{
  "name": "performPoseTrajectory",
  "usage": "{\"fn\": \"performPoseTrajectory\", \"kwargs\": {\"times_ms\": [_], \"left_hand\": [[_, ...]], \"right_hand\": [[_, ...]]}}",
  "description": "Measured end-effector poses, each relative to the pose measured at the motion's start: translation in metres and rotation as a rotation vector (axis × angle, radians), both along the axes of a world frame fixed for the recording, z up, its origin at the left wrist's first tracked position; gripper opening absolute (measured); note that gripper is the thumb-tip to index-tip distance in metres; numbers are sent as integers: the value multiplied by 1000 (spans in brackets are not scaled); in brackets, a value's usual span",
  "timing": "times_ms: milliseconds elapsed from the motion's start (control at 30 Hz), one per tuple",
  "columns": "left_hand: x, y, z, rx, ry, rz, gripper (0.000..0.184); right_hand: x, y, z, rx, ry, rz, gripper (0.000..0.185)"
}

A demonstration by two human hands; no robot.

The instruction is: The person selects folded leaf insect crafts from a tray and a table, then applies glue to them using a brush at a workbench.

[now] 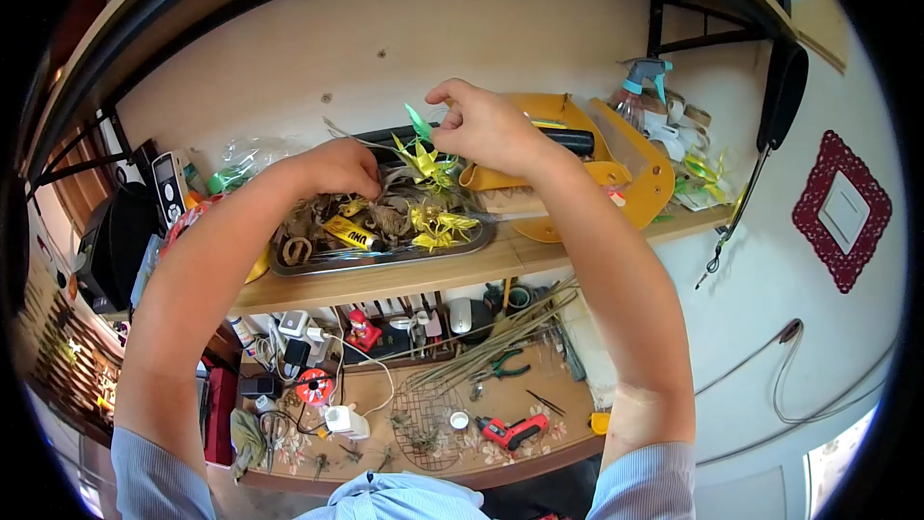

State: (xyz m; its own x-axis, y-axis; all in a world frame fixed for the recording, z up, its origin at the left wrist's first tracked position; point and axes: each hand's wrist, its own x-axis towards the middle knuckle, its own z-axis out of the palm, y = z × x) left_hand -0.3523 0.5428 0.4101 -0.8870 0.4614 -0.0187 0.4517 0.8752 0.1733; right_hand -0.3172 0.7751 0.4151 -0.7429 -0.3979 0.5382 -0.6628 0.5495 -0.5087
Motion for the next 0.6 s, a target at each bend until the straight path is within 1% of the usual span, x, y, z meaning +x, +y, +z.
{"fn": "performPoseTrajectory", "kwargs": {"times_ms": [67,100,167,200,233,300,333,400,533,600], "left_hand": [[4,-2,4,84,62,16,34],[6,-3,6,85,60,19,34],[8,-6,11,367,-65,68,28],[7,-8,12,411,-103,79,22],[6,-10,12,413,-103,81,22],[6,-14,12,561,-148,109,20],[7,-14,13,562,-151,110,20],[7,-16,17,603,-70,168,21],[13,-24,31,614,0,183,22],[20,-28,38,711,101,218,22]], "right_hand": [[-3,1,-2,-12,0,17,42],[-5,2,-3,-24,2,34,41],[-9,2,-4,-57,-13,45,42],[-11,2,-4,-89,-25,54,44],[-12,1,-4,-87,-26,56,44],[-13,0,-4,-73,-9,48,43],[-12,-1,-4,-72,-11,48,43],[-11,-3,-1,-49,-11,37,43],[-12,-5,2,-73,-12,54,43],[-9,-7,4,-22,-7,18,44]]}}
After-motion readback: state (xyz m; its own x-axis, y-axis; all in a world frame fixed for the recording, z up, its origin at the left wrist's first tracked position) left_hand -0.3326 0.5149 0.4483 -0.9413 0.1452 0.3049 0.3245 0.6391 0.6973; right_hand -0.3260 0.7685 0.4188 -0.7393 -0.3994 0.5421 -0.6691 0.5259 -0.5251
